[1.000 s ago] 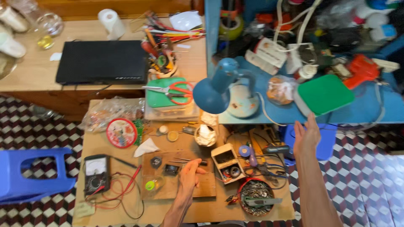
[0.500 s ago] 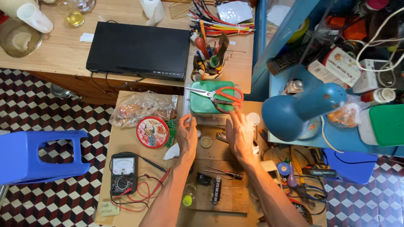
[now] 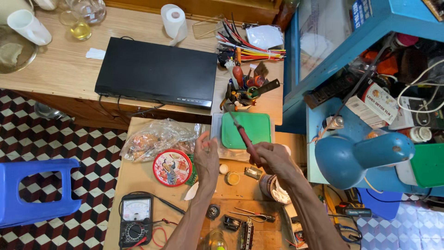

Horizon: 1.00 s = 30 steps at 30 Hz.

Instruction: The person sorts through various electronic components and tools on a cluttered workbench. They handle a yellow plastic component, open a green container to retrieve a plastic bag of parts, and use a magnifying glass to inspect a small metallic object.

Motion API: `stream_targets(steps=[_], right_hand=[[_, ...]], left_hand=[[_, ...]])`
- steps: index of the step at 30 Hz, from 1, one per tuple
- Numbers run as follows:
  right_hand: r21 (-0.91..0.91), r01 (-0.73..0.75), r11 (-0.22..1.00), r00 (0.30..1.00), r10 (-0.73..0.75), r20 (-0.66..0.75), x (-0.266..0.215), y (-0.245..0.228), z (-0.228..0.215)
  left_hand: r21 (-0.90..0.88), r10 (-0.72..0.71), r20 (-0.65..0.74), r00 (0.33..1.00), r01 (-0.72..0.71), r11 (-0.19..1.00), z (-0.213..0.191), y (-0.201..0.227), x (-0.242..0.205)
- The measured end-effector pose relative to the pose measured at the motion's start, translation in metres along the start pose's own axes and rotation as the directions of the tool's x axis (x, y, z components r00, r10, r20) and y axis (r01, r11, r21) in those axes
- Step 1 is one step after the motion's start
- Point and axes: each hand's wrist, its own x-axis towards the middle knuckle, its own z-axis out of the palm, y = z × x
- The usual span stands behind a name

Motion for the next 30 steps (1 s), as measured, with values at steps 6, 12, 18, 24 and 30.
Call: stream_targets(steps=[6, 12, 18, 24, 30], right_hand=[[-0.874, -0.198, 0.443, 0.876, -0.319, -0.360, -0.048, -0.164, -0.017], [-0.939, -0.281, -0.199, 0.830, -0.542, -0.133, -0.002, -0.271, -0.015], [-0.900, -0.173, -0.400, 0.911, -0.413, 0.008, 0.094, -0.248, 0.014], [-0.898, -0.057, -0.436, 0.815, -0.540, 0.210, 0.165, -0.173, 0.033], [-0.962, 0.108, -0.250, 0.671, -0.696, 0.256, 0.178, -0.151, 0.014]], left_hand=[[-0.003, -0.087, 0.089, 0.992, 0.088, 0.996, -0.004, -0.020, -0.007], [0.136, -0.140, 0.176, 0.974, 0.116, 0.984, 0.006, -0.059, -0.003], [0.182, -0.096, 0.209, 0.973, 0.058, 0.982, 0.016, -0.079, 0.010], [0.157, -0.022, 0.222, 0.975, -0.014, 0.987, 0.032, -0.077, 0.023], [0.088, 0.074, 0.240, 0.968, -0.098, 0.991, 0.040, -0.072, 0.040]])
